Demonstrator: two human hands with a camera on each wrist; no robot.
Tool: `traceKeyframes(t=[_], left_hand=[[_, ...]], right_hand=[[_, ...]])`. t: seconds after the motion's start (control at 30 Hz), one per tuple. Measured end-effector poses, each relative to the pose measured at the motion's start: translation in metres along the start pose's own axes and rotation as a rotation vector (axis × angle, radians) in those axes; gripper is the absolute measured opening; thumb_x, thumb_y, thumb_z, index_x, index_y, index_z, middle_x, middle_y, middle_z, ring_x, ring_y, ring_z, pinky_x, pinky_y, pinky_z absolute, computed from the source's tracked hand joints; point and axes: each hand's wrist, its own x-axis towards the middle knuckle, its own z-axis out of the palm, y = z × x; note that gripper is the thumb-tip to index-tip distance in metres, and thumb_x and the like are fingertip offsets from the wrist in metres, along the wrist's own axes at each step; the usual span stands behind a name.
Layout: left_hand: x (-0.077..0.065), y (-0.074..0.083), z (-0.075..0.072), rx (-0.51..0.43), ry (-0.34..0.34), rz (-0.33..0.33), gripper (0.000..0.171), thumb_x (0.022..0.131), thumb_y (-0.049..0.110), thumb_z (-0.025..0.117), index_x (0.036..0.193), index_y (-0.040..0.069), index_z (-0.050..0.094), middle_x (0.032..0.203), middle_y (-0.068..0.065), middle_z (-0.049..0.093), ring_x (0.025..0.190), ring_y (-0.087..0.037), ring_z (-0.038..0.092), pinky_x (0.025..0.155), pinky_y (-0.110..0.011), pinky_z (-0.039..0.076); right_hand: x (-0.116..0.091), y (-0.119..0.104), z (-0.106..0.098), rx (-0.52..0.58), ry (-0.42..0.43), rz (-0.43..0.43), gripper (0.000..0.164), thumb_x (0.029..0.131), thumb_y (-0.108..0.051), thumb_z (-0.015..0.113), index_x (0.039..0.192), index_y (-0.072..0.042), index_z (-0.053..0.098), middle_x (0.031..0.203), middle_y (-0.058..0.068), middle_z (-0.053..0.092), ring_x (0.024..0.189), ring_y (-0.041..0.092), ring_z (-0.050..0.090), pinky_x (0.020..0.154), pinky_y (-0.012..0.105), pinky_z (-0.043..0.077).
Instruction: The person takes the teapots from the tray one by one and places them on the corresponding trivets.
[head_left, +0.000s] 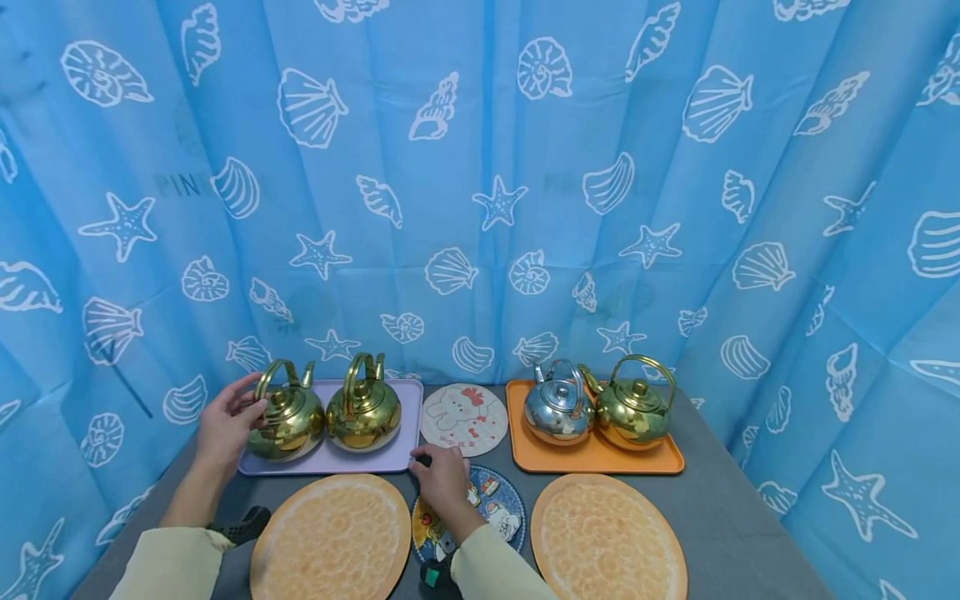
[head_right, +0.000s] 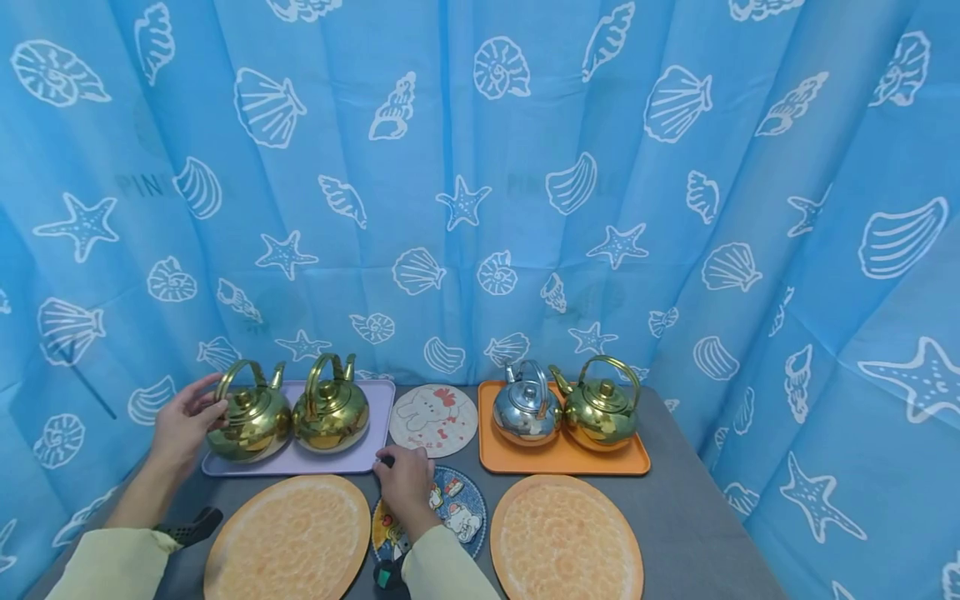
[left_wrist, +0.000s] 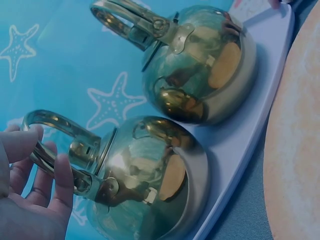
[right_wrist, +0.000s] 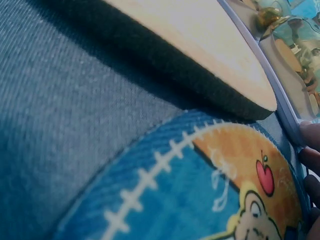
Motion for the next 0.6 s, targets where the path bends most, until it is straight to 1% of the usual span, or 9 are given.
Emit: traceKeyframes(t=[0.17,0.3,0.4,0.47,0.6], left_hand=[[-0.003,0.002,-0.001,0.016,-0.002,0.003,0.046,0.099,0.009,0.056,0.144,0.011,0.048,0.110,-0.007,0.057,0.089,-0.016,0.059,0.070,-0.025,0.056],[-0.004,0.003,-0.001,-0.001,0.004,0.022,0.046,0.099,0.009,0.057,0.144,0.011,0.048,0.110,-0.006,0.058,0.089,-0.015,0.059,0.069,-0.023,0.055],[-0.005,0.005,-0.002,-0.032,0.015,0.035,0.046,0.098,0.008,0.058,0.143,0.010,0.050,0.105,0.000,0.060,0.087,-0.014,0.060,0.068,-0.022,0.055],[-0.007,0.006,-0.003,-0.070,0.026,0.029,0.045,0.097,0.006,0.059,0.141,0.011,0.052,0.102,0.003,0.060,0.086,-0.013,0.060,0.066,-0.020,0.054],[-0.011,0.008,-0.004,-0.130,0.040,0.020,0.045,0.095,0.005,0.061,0.139,0.011,0.054,0.100,0.006,0.061,0.086,-0.011,0.060,0.064,-0.018,0.053]], right_hand=[[0.002,0.000,0.003,-0.005,0.014,0.020,0.010,0.085,-0.025,0.076,0.095,-0.025,0.077,0.094,-0.011,0.068,0.091,0.016,0.051,0.074,0.035,0.032],[0.002,0.000,0.003,-0.007,0.026,0.026,0.008,0.085,-0.025,0.076,0.093,-0.026,0.077,0.095,-0.010,0.068,0.093,0.016,0.052,0.075,0.036,0.033],[0.002,-0.001,0.003,-0.008,0.032,0.024,0.007,0.085,-0.025,0.076,0.092,-0.026,0.077,0.095,-0.010,0.068,0.093,0.017,0.052,0.075,0.036,0.033],[0.002,-0.001,0.003,-0.006,0.030,0.025,0.007,0.085,-0.025,0.076,0.092,-0.026,0.077,0.094,-0.011,0.068,0.092,0.016,0.052,0.075,0.036,0.033],[0.002,0.000,0.005,-0.004,0.034,0.021,0.008,0.085,-0.025,0.077,0.092,-0.026,0.077,0.093,-0.011,0.067,0.090,0.015,0.051,0.075,0.036,0.033]])
